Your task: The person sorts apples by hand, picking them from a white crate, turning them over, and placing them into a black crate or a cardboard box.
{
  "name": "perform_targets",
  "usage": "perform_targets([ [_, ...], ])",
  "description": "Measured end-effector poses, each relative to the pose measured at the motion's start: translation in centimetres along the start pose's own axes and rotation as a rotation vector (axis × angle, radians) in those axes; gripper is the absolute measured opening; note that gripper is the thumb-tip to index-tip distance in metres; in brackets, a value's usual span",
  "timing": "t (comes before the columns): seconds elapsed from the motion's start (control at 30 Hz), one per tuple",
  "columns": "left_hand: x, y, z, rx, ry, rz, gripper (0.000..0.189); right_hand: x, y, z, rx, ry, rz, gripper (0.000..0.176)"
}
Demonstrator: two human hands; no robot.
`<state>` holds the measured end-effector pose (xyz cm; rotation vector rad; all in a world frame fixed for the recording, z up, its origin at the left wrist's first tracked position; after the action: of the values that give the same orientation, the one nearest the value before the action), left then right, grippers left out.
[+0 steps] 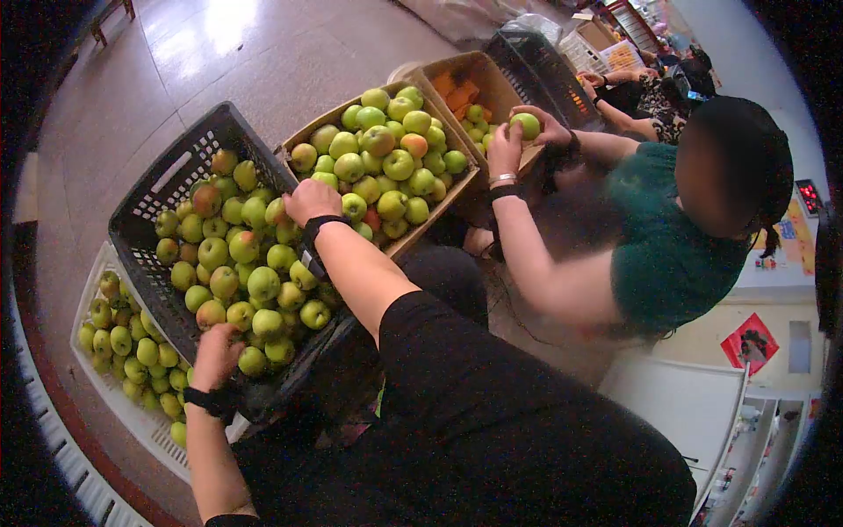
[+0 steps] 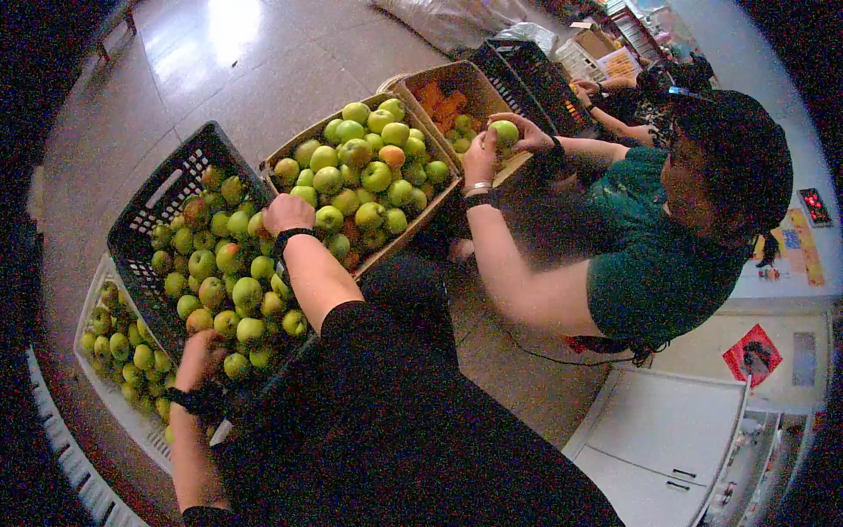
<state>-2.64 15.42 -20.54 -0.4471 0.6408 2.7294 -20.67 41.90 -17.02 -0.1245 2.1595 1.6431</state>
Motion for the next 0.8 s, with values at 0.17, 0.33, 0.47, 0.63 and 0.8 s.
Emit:
perform_targets([
  [0.17,-1.6,9.5,7.1,-0.011,0.065,0.235,0.013,-0.2,0.1,-0.3,-0.007,-0.001,0.004,0.041],
  [0.33,-3.5,19.4,-3.6,-0.236,0.224,0.563,0.020,0.5,-0.6,0.1,-0.030,0.011,-0.001,0.041],
  [0.47,-7.3,22.0,-7.9,-0.569,0.250,0.761,0.037,1.3,-1.6,-0.8,-0.219,0.169,0.008,0.039],
  [0.63,-12.2,25.6,-9.8,-0.709,0.236,1.180,0.030,6.0,-5.7,2.0,-0.209,0.253,0.076,0.052],
  [0.8,-15.6,30.1,-13.8,-0.277,0.371,1.352,0.024,4.1,-3.1,0.7,-0.314,0.101,0.082,0.060],
])
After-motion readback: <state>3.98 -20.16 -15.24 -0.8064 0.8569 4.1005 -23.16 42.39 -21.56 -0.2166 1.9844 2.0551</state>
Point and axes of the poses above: each hand's wrist, its own x-axis towards the middle knuckle, its own y-axis out of the back of the hand, z = x × y, the point moved 7 cm from there along x, towards the middle knuckle, and after that the axes turned 13 degrees about -x, right-handed, at the moved point
